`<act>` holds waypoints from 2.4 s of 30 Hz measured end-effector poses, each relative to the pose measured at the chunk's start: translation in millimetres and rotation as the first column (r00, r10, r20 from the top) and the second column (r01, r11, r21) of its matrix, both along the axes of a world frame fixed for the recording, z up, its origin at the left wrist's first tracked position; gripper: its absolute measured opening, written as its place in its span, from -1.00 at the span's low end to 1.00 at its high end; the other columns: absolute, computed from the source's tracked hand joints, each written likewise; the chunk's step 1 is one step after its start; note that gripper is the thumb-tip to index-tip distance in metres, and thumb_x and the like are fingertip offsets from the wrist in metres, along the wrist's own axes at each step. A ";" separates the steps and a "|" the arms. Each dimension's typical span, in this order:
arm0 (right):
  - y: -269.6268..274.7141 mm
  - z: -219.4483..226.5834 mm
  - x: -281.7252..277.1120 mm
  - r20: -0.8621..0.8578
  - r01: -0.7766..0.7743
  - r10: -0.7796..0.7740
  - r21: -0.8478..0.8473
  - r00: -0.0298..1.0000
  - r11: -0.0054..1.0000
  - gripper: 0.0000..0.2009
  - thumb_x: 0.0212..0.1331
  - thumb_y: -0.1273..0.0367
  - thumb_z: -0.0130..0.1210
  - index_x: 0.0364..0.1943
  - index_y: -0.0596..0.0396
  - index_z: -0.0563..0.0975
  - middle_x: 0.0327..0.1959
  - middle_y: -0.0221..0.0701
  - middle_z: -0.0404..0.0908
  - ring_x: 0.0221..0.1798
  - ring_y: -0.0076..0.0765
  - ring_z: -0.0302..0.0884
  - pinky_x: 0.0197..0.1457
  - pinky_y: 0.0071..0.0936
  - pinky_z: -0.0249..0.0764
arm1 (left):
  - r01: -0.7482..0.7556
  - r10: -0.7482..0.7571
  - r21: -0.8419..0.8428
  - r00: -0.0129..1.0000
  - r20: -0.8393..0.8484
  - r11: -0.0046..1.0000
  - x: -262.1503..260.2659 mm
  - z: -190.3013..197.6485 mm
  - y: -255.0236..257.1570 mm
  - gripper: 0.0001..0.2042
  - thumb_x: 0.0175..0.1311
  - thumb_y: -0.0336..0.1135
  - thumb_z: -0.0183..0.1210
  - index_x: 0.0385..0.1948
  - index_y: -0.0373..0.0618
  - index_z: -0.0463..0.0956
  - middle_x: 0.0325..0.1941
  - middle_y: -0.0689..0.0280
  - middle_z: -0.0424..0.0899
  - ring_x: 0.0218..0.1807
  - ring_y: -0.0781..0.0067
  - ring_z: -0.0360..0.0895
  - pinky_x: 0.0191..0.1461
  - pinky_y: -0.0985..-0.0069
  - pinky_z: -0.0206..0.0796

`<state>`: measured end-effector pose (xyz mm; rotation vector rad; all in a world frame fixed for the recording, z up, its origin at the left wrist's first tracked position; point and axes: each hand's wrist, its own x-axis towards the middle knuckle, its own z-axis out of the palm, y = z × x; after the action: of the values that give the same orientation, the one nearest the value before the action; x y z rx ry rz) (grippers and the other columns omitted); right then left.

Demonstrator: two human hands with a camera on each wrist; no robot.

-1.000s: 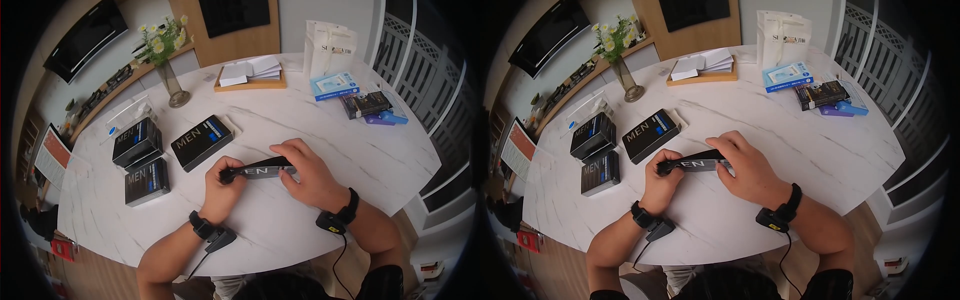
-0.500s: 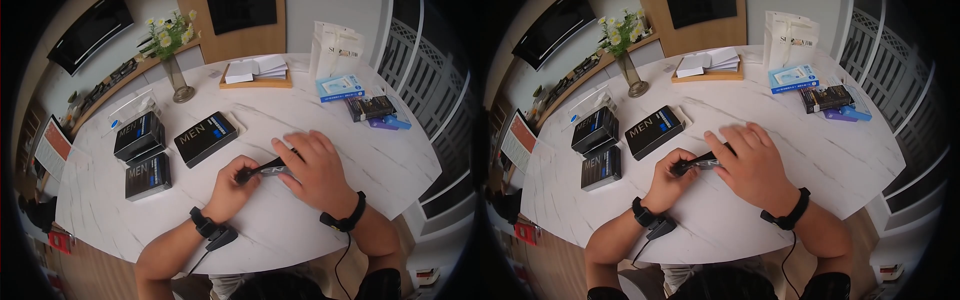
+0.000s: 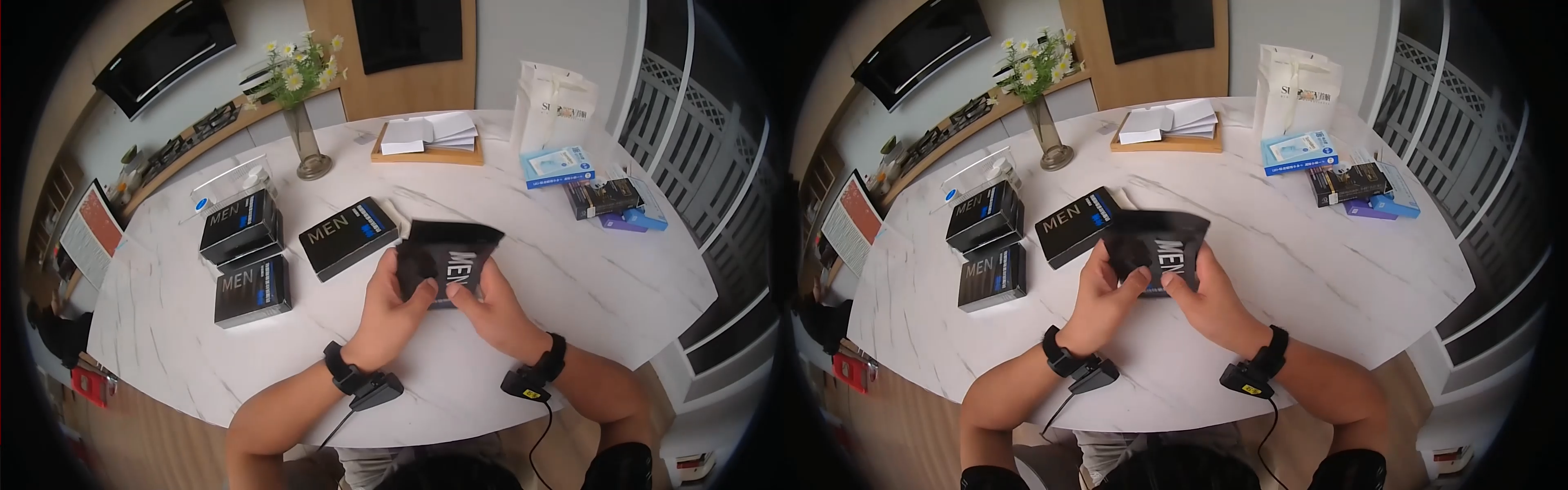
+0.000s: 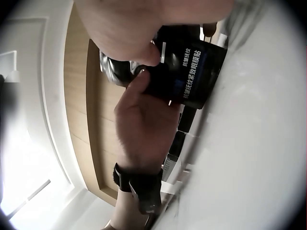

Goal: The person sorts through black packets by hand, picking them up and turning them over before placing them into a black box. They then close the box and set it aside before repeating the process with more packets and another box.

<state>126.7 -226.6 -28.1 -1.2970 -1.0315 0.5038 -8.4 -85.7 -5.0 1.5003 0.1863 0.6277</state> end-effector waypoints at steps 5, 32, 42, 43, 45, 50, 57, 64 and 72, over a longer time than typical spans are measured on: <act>6.6 -18.0 1.9 -0.050 -0.086 0.088 0.027 0.995 0.996 -0.56 0.47 0.49 0.09 0.36 0.20 0.30 0.24 -0.28 0.52 0.26 -0.41 0.47 0.34 -0.35 0.43 | -0.087 0.087 -0.003 0.994 0.067 0.996 1.0 -35.9 -2.1 -0.58 0.32 -0.65 0.15 0.22 -0.26 0.38 0.09 0.26 0.62 0.15 0.50 0.55 0.28 0.50 0.41; -29.2 52.1 30.4 0.769 0.180 -0.011 -0.135 0.639 0.974 -0.71 0.06 0.46 0.31 -0.08 0.04 0.61 -0.25 -0.29 0.67 -0.12 -0.17 0.67 0.01 -0.21 0.58 | -0.021 0.102 0.460 0.983 -0.152 0.888 -9.6 -7.3 19.8 -0.89 0.34 -0.53 0.28 -0.14 -0.25 0.63 -0.26 0.39 0.67 -0.15 0.63 0.57 0.01 0.59 0.43; -17.8 15.0 55.6 0.114 -0.128 0.187 -0.394 0.976 0.910 -0.48 0.21 0.47 0.35 0.27 0.18 0.49 0.17 -0.34 0.62 0.27 -0.40 0.54 0.42 -0.36 0.44 | -0.052 0.167 0.400 0.951 -0.259 0.915 -13.4 2.5 22.6 -0.82 0.34 -0.55 0.27 -0.06 -0.26 0.60 -0.18 0.38 0.69 -0.08 0.62 0.57 0.09 0.60 0.41; -16.9 13.8 57.7 0.134 -0.118 0.201 -0.461 0.970 0.880 -0.46 0.21 0.47 0.35 0.30 0.18 0.48 0.18 -0.34 0.61 0.28 -0.39 0.53 0.43 -0.36 0.43 | -0.049 0.159 0.427 0.961 -0.226 0.903 -12.9 1.7 23.3 -0.78 0.34 -0.54 0.28 -0.02 -0.25 0.58 -0.14 0.37 0.68 -0.07 0.61 0.57 0.11 0.59 0.42; -18.6 10.4 54.2 0.162 -0.076 0.133 -0.319 0.978 0.945 -0.46 0.21 0.47 0.35 0.30 0.18 0.48 0.18 -0.33 0.61 0.28 -0.39 0.54 0.44 -0.35 0.42 | -0.076 0.140 0.389 0.980 -0.140 0.918 -9.8 -1.1 23.2 -0.70 0.36 -0.50 0.31 0.08 -0.22 0.52 -0.06 0.36 0.65 -0.02 0.59 0.58 0.16 0.57 0.44; -16.2 15.0 38.6 0.242 0.135 -0.133 0.011 0.961 0.991 -0.48 0.18 0.47 0.37 0.25 0.19 0.49 0.15 -0.19 0.65 0.27 -0.25 0.58 0.37 -0.23 0.49 | -0.037 0.058 0.132 0.985 -0.161 0.991 -6.8 -9.5 28.5 -0.54 0.36 -0.39 0.42 0.19 -0.19 0.38 0.07 0.31 0.58 0.11 0.54 0.52 0.24 0.52 0.41; -27.0 40.5 30.9 0.842 0.216 -0.103 -0.016 0.530 0.976 -0.66 0.10 0.38 0.39 -0.01 0.01 0.65 -0.23 -0.33 0.64 -0.14 -0.11 0.60 -0.04 -0.19 0.49 | 0.083 0.014 0.400 0.973 -0.232 0.913 -9.9 -13.8 34.9 -0.77 0.36 -0.55 0.38 -0.04 -0.25 0.56 -0.14 0.38 0.72 -0.07 0.65 0.59 0.12 0.60 0.45; -18.5 31.9 15.0 0.015 0.000 0.002 -0.126 1.000 0.992 -0.74 0.46 0.29 0.26 0.05 0.16 0.58 -0.07 -0.35 0.73 -0.05 -0.45 0.64 0.11 -0.42 0.54 | -0.015 0.038 -0.186 0.991 0.125 0.983 -6.1 11.1 39.1 -0.53 0.34 -0.50 0.41 0.24 -0.21 0.44 0.24 0.33 0.61 0.20 0.60 0.54 0.25 0.55 0.43; 3.7 -0.2 -5.3 0.038 -0.038 0.039 -0.015 0.999 0.999 -0.65 0.55 0.38 0.11 0.27 0.23 0.39 0.15 -0.28 0.58 0.22 -0.41 0.49 0.37 -0.36 0.41 | 0.008 -0.010 -0.037 0.998 -0.065 0.999 -10.7 -10.2 12.5 -0.64 0.44 -0.56 0.23 0.22 -0.19 0.42 0.16 0.35 0.65 0.18 0.56 0.56 0.33 0.47 0.41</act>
<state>121.4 -222.9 -28.3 -1.3060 -1.0883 0.5185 -19.1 -73.1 -15.2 1.4861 0.2394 0.5659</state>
